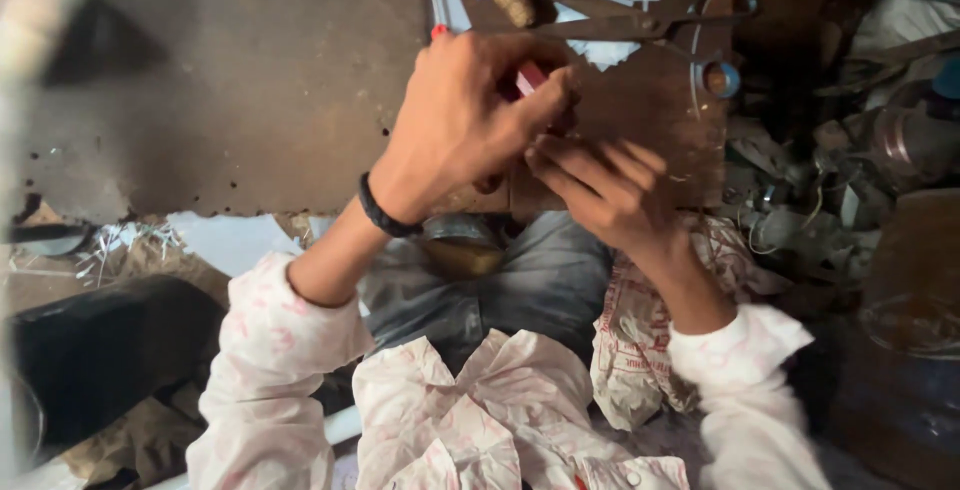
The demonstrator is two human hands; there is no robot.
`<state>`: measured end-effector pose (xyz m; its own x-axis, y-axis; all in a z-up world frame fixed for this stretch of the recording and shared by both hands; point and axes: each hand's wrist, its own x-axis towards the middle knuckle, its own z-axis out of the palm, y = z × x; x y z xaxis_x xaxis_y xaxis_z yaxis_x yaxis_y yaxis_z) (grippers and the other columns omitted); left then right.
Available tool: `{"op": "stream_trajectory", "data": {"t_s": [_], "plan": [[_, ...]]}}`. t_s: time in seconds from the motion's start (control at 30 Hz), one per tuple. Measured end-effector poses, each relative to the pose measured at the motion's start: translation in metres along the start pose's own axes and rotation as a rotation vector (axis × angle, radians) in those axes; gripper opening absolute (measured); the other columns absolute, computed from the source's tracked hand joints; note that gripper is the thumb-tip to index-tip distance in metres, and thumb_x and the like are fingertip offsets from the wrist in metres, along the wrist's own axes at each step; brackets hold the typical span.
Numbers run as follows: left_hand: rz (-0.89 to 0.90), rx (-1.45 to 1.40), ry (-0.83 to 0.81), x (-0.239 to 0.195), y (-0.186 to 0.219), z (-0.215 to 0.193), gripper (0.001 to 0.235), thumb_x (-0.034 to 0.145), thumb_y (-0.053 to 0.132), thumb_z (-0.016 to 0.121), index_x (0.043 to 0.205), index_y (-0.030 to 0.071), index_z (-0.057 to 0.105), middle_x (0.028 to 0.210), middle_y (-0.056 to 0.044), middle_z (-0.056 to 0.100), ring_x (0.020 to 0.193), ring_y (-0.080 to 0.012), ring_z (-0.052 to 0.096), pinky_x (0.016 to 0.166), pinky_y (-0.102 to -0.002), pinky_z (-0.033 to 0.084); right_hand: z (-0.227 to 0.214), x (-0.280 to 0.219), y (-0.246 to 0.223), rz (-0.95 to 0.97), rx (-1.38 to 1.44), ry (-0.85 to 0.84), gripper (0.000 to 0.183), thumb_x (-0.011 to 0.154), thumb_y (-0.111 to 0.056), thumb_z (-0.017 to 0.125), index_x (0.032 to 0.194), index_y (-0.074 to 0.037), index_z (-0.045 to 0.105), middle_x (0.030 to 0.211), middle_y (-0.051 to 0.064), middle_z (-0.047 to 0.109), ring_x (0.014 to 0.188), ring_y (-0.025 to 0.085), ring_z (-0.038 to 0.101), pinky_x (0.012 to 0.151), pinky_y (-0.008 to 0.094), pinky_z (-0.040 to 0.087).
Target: Rewiring and assembling an electric motor stator using copper coils.
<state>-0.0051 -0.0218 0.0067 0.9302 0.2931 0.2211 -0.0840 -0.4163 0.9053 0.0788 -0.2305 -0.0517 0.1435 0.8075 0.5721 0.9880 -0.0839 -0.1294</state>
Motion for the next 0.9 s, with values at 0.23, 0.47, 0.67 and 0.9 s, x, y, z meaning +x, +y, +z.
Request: {"op": "stream_trajectory", "data": {"t_s": [0.23, 0.47, 0.67, 0.9], "plan": [[-0.021, 0.035, -0.102, 0.014, 0.0, -0.009, 0.028, 0.093, 0.029, 0.071, 0.105, 0.005, 0.08, 0.072, -0.012, 0.074, 0.058, -0.0192, 0.072, 0.057, -0.031, 0.056, -0.001, 0.012, 0.023, -0.246, -0.005, -0.102, 0.025, 0.081, -0.006, 0.077, 0.106, -0.009, 0.081, 0.111, 0.003, 0.076, 0.08, 0.016, 0.072, 0.068, 0.03, 0.057], [0.039, -0.09, -0.136, -0.004, 0.001, -0.022, 0.025, 0.097, 0.024, 0.069, 0.109, 0.003, 0.076, 0.081, -0.011, 0.075, 0.066, -0.015, 0.074, 0.064, -0.028, 0.059, -0.013, 0.014, 0.041, -0.055, 0.332, 0.036, 0.01, 0.093, -0.008, 0.07, 0.098, -0.012, 0.078, 0.098, 0.003, 0.076, 0.074, 0.02, 0.073, 0.066, 0.033, 0.057], [0.299, -0.032, -0.007, -0.036, -0.004, -0.012, 0.023, 0.097, 0.015, 0.072, 0.118, 0.005, 0.074, 0.096, -0.015, 0.074, 0.086, -0.0195, 0.077, 0.095, -0.033, 0.061, -0.018, 0.014, 0.094, 0.36, 0.069, 0.07, 0.027, 0.095, 0.003, 0.077, 0.121, -0.003, 0.074, 0.12, 0.011, 0.073, 0.107, 0.028, 0.072, 0.095, 0.036, 0.058], [0.151, -0.112, 0.052, -0.052, -0.008, -0.006, 0.027, 0.094, 0.016, 0.074, 0.118, 0.004, 0.074, 0.091, -0.011, 0.077, 0.077, -0.0179, 0.077, 0.072, -0.027, 0.06, 0.002, -0.001, 0.088, 0.407, 0.064, -0.05, 0.034, 0.097, -0.001, 0.079, 0.13, -0.002, 0.072, 0.131, 0.013, 0.07, 0.121, 0.029, 0.065, 0.106, 0.039, 0.053]]}}
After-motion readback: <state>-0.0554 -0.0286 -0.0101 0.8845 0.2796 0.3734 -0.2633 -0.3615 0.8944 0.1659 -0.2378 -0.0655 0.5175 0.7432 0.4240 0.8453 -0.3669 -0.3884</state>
